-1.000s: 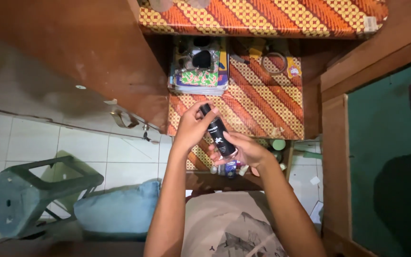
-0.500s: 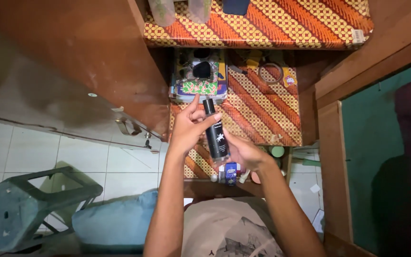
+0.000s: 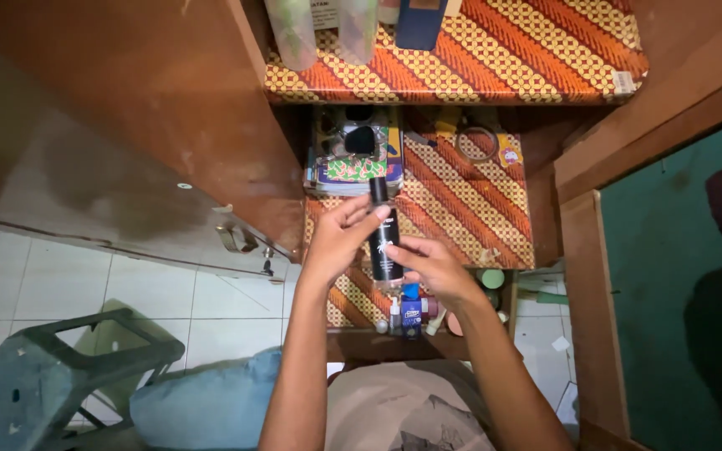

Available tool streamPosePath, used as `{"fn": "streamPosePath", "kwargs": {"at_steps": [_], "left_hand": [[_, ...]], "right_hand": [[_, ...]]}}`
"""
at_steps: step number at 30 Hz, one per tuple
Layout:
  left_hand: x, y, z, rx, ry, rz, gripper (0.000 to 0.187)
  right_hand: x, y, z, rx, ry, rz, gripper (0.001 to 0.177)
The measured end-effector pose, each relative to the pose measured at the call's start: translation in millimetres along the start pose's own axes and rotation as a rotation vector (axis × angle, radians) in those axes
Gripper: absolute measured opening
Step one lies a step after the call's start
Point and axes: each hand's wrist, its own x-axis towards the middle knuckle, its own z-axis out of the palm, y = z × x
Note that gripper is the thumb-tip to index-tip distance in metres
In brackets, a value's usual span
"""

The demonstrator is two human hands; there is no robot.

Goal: The person removes various personal care items from a lower shelf and places them on an upper shelf inside a wooden cabinet. Items handled include bottles, boxes, and small containers. The person arranges them neatly on the upper shelf.

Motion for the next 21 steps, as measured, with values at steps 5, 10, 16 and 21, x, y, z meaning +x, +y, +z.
{"fn": "streamPosePath", "kwargs": {"at_steps": [5,10,16,21], "left_hand": [[-4.7,3.5,-2.7,0.125,-0.082,-0.069,0.057],[-7.3,19.1,3.6,0.149,-0.108,-0.122,0.054],[-3.1,19.5,8.5,0.098,-0.108,-0.125,0.067],[-3.4,23.4,13.9,0.083,-0.105,-0.126,0.069]], "right_hand": [[4.0,-7.2,-3.2,-0.027,0.138,-0.017,0.056],[-6.8,-33.2,8.2,-0.030,0.212,-0.075,0.051],[-7.1,-35.3,1.2,-0.063,0.288,-0.171,0.053],[-16.1,-43.1,5.4,-0.051,0.302,-0.192,0.055]]}}
